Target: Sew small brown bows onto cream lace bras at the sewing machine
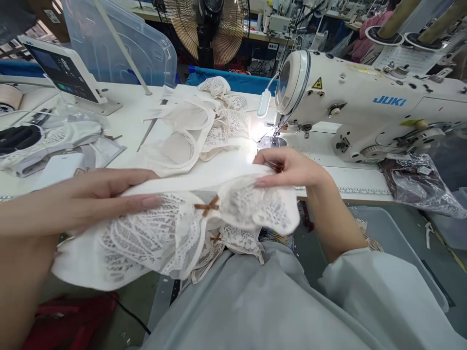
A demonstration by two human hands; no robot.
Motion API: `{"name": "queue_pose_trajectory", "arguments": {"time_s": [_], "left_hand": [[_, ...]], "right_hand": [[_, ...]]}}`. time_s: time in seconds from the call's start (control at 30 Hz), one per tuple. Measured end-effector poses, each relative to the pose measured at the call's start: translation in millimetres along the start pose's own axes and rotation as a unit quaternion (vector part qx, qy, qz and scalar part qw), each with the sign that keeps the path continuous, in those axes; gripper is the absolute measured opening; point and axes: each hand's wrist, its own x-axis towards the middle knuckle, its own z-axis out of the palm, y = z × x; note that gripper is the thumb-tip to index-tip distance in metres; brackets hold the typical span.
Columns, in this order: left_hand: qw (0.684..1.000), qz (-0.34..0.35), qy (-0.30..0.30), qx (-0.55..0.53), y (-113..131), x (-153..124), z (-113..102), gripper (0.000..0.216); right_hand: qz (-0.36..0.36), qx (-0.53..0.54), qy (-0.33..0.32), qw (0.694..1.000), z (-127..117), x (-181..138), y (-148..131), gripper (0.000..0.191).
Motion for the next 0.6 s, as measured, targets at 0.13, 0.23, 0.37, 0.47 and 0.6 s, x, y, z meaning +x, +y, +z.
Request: {"name": "queue_pose_trajectory", "arguments": {"time_s": [0.13, 0.23, 0.37, 0.47, 0.6], "left_hand": [[0.983, 0.016, -0.169, -0.063, -15.9, 19.2, 70.6, 0.049], [0.992, 0.016, -0.116, 0.038, -47.9, 36.3, 142.6, 0.055], [0.995, -0.010, -0.046, 0.088, -78.8, 37.0, 184.5, 0.071], [0.997, 0.027, 0.011, 0.078, -72.2, 28.2, 152.3, 0.055], [0.968, 0.045, 0.234, 0.076, -39.3, 47.0, 67.7, 0.055]], "right_hand": [[0.090, 0.056, -0.115, 0.988, 37.7, -25.4, 36.0, 0.037], [0.172, -0.065, -0.138, 0.973, 90.6, -34.1, 87.3, 0.037], [0.220, -0.264, -0.146, 0.928, 140.4, -41.5, 130.6, 0.025], [0.190, -0.299, -0.122, 0.927, 143.8, -43.8, 124.5, 0.036], [0.100, -0.238, -0.089, 0.962, 119.6, -30.1, 86.2, 0.039]]}}
